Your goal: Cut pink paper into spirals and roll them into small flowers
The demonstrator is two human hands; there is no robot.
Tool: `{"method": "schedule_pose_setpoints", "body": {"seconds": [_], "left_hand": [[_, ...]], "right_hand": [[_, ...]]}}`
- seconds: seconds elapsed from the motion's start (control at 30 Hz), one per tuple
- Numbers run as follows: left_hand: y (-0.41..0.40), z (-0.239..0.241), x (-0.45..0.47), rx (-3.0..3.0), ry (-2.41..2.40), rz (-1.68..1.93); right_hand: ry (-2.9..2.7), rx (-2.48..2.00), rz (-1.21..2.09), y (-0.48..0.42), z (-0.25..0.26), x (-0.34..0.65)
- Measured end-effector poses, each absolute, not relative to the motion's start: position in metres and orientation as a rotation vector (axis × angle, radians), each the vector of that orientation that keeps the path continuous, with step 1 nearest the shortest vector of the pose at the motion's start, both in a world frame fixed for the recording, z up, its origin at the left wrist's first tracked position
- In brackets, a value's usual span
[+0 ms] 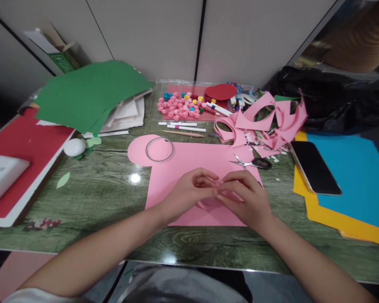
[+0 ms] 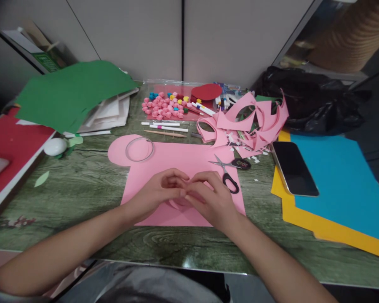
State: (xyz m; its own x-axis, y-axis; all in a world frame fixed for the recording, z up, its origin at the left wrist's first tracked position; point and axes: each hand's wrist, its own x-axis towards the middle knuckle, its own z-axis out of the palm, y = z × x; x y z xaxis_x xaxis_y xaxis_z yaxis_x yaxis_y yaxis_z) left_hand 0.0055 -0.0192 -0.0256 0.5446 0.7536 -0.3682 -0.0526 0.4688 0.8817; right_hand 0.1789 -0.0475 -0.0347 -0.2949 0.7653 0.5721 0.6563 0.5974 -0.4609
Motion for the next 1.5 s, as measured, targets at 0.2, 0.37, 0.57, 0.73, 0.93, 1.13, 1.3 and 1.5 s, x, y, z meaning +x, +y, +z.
{"method": "schedule_pose_setpoints", "body": {"seconds": [0.2,0.37,0.57,0.73,0.93,1.13,1.3,1.5], "left_hand": [[-0.0158,-0.0256,0.0036,0.909,0.802,0.643],[-0.0159,-0.0228,0.0036,0.975,0.817,0.652],[-0.0183,-0.0214,0.0044,1.019,0.837,0.589],[-0.0200,-0.0200,0.0049,1.040,0.851,0.571],[-0.0204,-0.0196,0.0064,1.016,0.826,0.596],[-0.0214,-0.0223,0.0074,0.976,0.774,0.646],[-0.0215,-0.0197,0.0075,0.928,0.794,0.628],[-0.0210,-0.0217,0.0063,0.873,0.791,0.629]], "right_hand": [[-2.009,-1.120,0.401,-0.0479,-0.0326,0.1782],[-1.949,-1.135,0.516,-0.0476,-0.0341,0.1784],[-1.852,-1.219,0.446,-0.0470,-0.0365,0.1804],[-1.843,-1.242,0.438,-0.0468,-0.0367,0.1813],[-1.834,-1.215,0.473,-0.0463,-0.0351,0.1795],[-1.837,-1.171,0.531,-0.0469,-0.0371,0.1781],[-1.862,-1.135,0.457,-0.0471,-0.0352,0.1773],[-1.973,-1.094,0.264,-0.0488,-0.0338,0.1791]]}}
